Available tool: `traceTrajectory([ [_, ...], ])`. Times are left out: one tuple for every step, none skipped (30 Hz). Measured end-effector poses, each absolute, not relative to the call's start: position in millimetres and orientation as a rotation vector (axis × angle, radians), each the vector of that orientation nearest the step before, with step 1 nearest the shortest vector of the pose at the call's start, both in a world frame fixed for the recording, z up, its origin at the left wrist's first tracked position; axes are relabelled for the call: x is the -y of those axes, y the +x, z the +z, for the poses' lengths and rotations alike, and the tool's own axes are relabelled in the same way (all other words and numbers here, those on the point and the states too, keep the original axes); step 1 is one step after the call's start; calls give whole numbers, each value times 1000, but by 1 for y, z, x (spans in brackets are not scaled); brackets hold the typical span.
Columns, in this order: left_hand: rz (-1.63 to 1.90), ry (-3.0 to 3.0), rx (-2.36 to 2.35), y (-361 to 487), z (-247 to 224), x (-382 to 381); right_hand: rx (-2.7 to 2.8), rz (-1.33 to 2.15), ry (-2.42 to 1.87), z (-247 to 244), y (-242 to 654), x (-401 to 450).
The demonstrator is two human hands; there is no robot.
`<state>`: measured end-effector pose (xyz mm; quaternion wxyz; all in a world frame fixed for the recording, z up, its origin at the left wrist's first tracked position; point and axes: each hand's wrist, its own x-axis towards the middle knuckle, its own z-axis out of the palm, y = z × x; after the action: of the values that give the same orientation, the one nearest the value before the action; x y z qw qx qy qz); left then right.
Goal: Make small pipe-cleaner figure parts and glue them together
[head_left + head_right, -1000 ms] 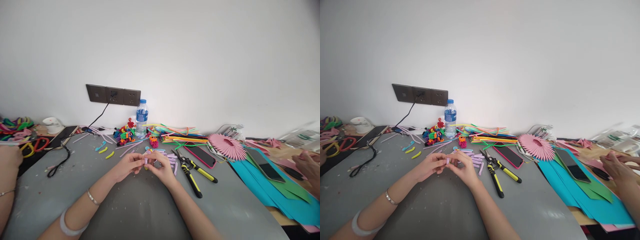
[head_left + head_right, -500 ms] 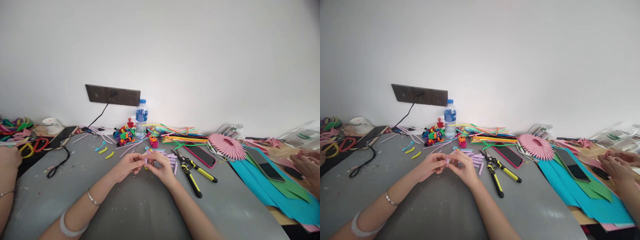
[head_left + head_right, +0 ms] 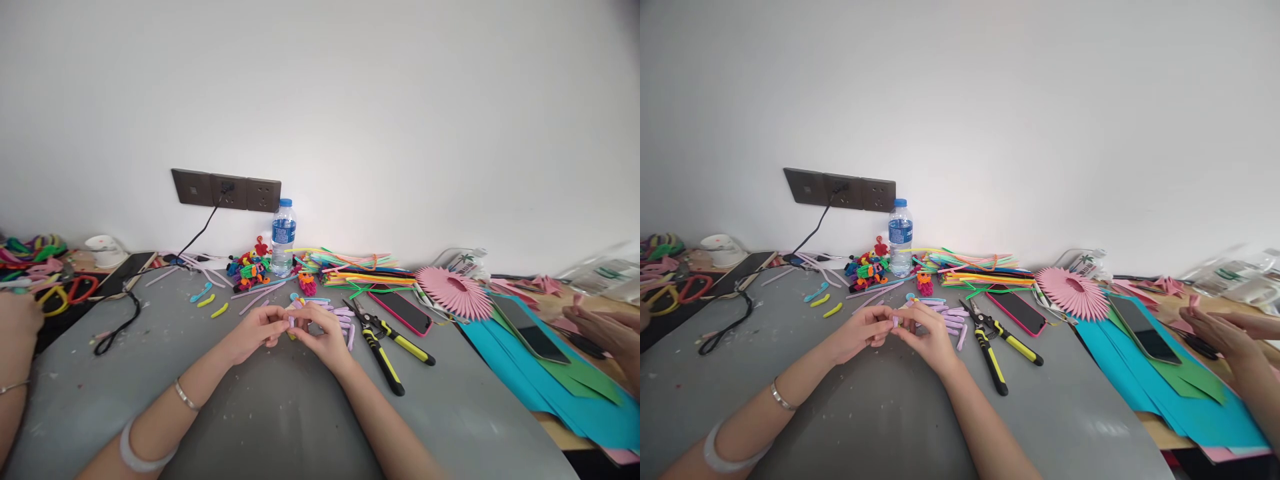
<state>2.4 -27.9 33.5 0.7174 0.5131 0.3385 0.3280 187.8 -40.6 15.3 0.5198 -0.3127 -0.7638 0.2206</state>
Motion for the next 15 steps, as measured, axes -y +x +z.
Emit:
traceTrajectory([
  [729,1124,-749,3,34,28,1830,530,-751,15,188,41],
  [732,1116,-749,3,33,28,1828,529,-753,15,188,41],
  [734,1110,-749,3,33,28,1827,528,-756,15,188,41],
  [739,1107,-749,4,33,28,1828,527,-759,15,188,41],
  [742,1106,-748,4,33,28,1830,527,-764,15,188,41],
  [742,1106,-747,4,32,28,1832,528,-766,16,188,41],
  [741,1107,-745,5,32,28,1833,529,-766,16,188,41],
  [742,1107,-745,5,31,27,1835,529,-762,16,188,41],
  [743,1105,-743,5,31,27,1837,528,-758,16,188,41],
  [744,1103,-742,6,31,27,1839,527,-755,16,188,41],
  [748,1100,-740,6,30,28,1843,525,-755,17,187,41],
  [753,1099,-739,6,31,28,1847,522,-759,17,187,40],
  [755,1100,-739,5,31,28,1852,521,-764,17,187,40],
  [757,1102,-741,5,31,28,1858,524,-767,17,188,39],
  [763,1103,-744,4,32,28,1859,527,-770,17,188,39],
])
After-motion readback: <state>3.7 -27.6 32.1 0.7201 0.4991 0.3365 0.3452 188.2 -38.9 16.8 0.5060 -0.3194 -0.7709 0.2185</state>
